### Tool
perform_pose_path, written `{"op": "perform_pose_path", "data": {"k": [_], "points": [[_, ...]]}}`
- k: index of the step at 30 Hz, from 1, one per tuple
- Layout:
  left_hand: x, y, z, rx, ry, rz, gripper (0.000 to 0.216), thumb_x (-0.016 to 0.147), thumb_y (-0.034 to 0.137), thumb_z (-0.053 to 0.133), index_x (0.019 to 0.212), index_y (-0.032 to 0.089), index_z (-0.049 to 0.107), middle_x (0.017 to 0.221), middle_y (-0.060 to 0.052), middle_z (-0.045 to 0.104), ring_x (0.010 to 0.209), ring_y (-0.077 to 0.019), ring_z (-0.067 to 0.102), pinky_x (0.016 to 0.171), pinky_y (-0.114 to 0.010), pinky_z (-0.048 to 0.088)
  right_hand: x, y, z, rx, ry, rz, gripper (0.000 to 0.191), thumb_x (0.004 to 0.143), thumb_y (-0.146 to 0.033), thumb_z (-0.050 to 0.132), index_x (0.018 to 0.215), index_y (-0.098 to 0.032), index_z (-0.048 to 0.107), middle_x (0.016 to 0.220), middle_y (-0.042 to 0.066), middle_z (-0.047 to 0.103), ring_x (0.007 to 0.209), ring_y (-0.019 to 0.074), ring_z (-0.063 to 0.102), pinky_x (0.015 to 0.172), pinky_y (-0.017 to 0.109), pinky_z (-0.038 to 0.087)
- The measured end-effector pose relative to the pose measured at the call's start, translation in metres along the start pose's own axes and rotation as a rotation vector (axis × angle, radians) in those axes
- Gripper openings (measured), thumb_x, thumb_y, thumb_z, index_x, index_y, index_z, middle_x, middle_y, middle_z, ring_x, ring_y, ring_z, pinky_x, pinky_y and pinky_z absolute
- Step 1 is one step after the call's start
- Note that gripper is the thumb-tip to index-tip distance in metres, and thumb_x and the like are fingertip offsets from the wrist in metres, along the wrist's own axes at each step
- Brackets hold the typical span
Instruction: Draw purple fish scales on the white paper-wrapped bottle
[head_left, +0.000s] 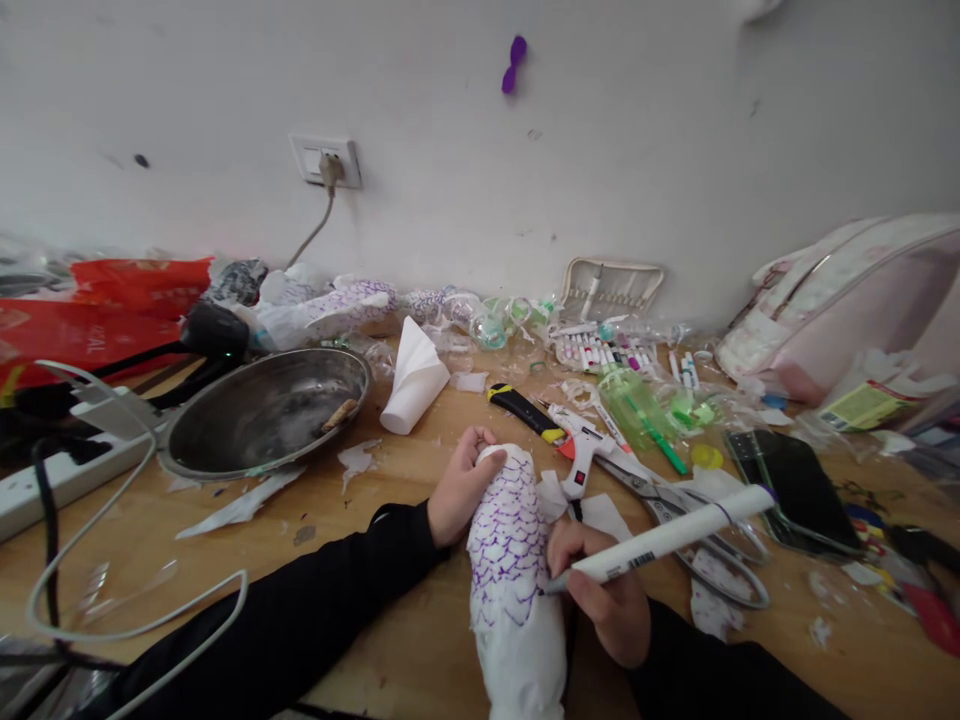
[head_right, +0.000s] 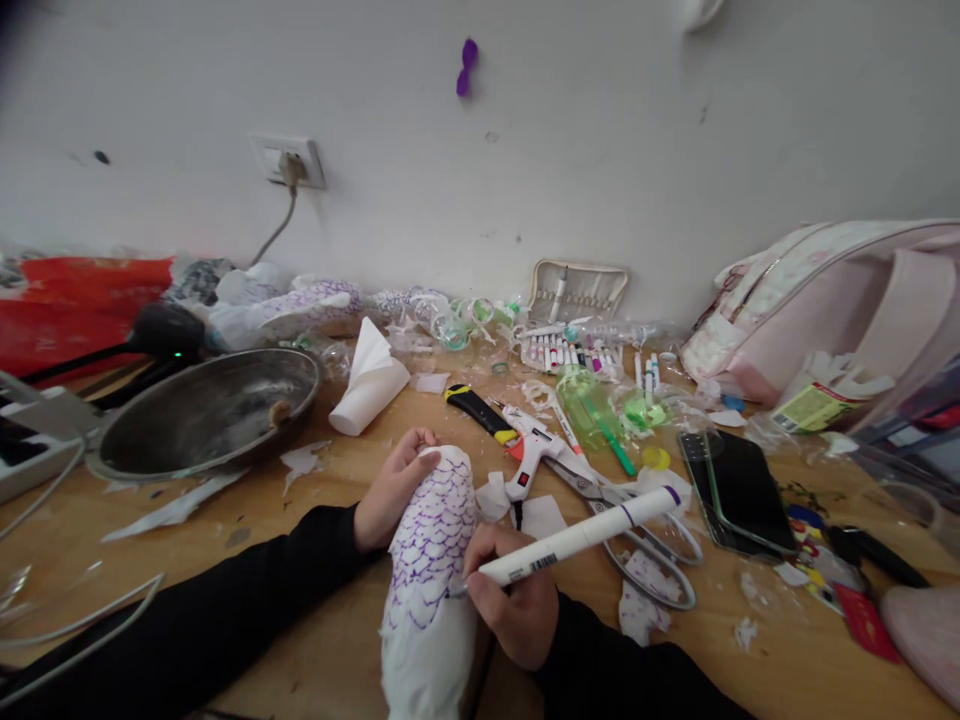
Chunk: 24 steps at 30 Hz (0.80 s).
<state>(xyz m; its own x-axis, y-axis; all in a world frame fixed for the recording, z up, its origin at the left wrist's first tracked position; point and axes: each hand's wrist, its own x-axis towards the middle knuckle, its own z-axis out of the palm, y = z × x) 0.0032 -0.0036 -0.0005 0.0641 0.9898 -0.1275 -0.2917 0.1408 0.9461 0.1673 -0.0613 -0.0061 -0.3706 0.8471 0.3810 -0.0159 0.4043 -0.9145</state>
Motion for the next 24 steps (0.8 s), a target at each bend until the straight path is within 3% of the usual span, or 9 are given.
{"op": "perform_pose_path", "data": {"k": [4,11,24], "points": [[0.001,0.0028,-0.0003,0.047,-0.047,0.009,0.029,0.066,0.037,0.058,0.082,0.021,0.041,0.066,0.007,0.041,0.058,-0.0088,0.037,0.056,-0.022,0.031,0.0019,-0.0004,-0.0019,-0.041,0.029,-0.01,0.017,0.08,-0.029,0.046,0.066,-0.02,0.049,0.058,-0.002,0.047,0.053,0.0127,0.045,0.051,0.025,0.036],[0.0087,-0.0014,-0.0057,0.317,-0.071,0.021,0.029,0.068,0.044,0.058,0.077,0.018,0.048,0.07,0.004,0.046,0.065,-0.0118,0.04,0.061,-0.024,0.033,0.0022,-0.0067,0.0023,-0.181,-0.066,-0.049,0.008,0.07,-0.016,0.048,0.064,-0.019,0.05,0.058,-0.002,0.052,0.054,0.0121,0.048,0.053,0.024,0.037],[0.0084,-0.0011,-0.0057,0.326,-0.087,0.001,0.03,0.068,0.044,0.059,0.077,0.018,0.048,0.068,0.004,0.046,0.065,-0.0119,0.04,0.062,-0.025,0.034,0.0041,-0.0059,0.0022,-0.123,-0.082,-0.014,0.009,0.071,-0.016,0.047,0.063,-0.02,0.048,0.058,-0.002,0.05,0.054,0.0118,0.047,0.052,0.025,0.037]]}}
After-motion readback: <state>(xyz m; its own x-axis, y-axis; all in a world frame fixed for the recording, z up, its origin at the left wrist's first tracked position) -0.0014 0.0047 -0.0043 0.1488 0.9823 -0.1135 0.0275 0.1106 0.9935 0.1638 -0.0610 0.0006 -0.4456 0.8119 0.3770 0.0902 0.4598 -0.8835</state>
